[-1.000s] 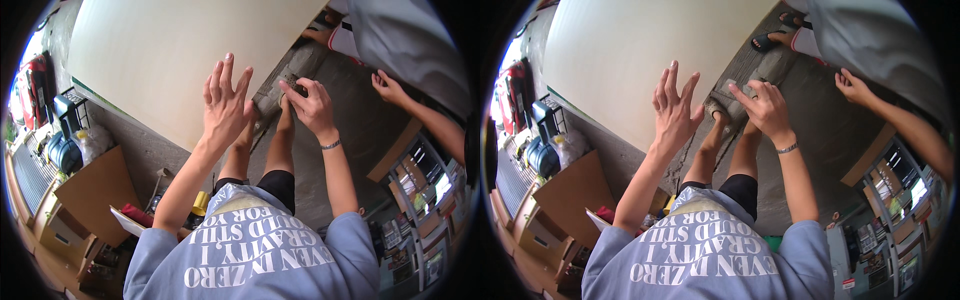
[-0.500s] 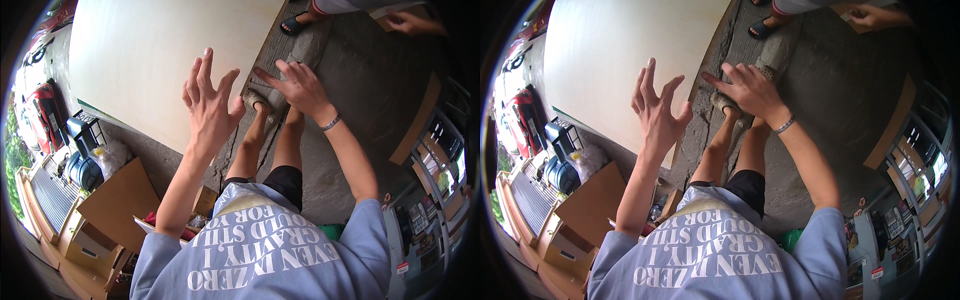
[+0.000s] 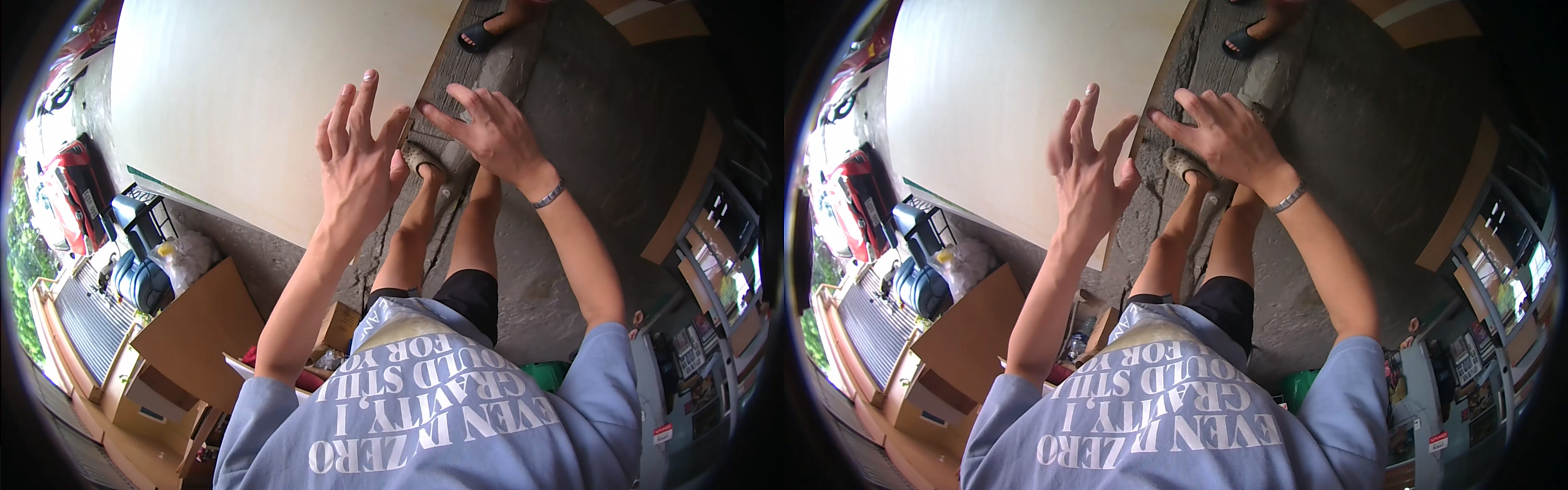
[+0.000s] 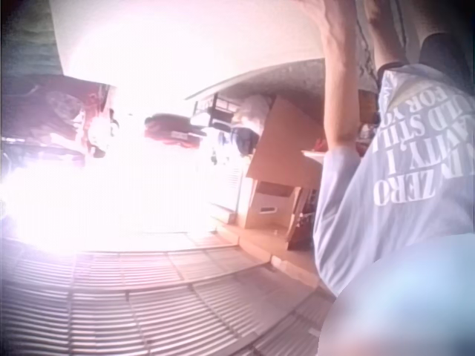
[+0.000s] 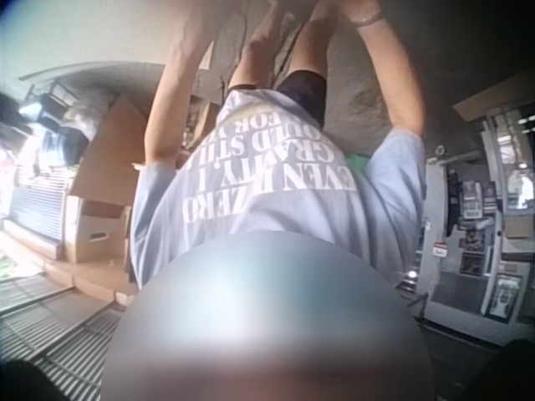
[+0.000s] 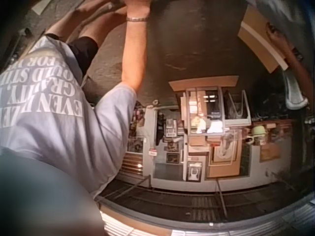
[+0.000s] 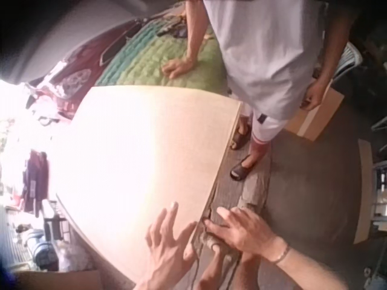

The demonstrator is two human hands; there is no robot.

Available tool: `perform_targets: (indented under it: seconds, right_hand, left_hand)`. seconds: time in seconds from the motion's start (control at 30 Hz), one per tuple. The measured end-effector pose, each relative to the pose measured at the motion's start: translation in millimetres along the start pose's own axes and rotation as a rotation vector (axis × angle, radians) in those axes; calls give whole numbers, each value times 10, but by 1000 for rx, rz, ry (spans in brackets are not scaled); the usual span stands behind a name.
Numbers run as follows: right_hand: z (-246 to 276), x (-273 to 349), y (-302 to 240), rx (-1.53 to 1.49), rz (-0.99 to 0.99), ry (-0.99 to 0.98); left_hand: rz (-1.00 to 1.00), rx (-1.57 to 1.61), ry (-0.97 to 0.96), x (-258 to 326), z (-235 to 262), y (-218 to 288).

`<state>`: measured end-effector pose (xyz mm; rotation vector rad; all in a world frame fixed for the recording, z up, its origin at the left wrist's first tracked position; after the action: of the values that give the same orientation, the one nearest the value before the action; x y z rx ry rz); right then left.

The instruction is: The person assembles a large cardboard cutout by attaching a printed portrait to a wooden backing. They align the portrait, smooth it onto the board, and then attach a wooden strip to the bottom edge.

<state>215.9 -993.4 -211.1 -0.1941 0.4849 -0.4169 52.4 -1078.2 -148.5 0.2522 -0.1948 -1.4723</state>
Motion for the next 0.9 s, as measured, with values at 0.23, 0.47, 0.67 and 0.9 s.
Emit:
perform_targets:
  seconds: [0.23,0.47,0.67,0.9]
  right_hand:
    - [-23,-26,25,-37,-18,-52]
    - [-73,29,51,-36,1,-61]
    - [-84,37,40,-31,4,-47]
    - [-62,15,0,-23,-29,-64]
  left_hand:
    - [-11,-10,-7,-9,-20,-10]
    - [-18,36,110,-241,38,-228]
    - [-87,-27,142,-607,15,-352]
    - [-164,-42,122,-776,-13,-283]
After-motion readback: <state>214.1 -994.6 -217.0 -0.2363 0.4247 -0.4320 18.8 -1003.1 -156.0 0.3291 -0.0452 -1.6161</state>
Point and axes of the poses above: each hand's wrist, its own x-axis away from the middle knuckle, its own z-axis out of the back of the hand, y = z × x, the point moved 5 cm from there along -x, towards the middle knuckle, and after that the axes turned 7 degrees about y, right-handed, at the moved point
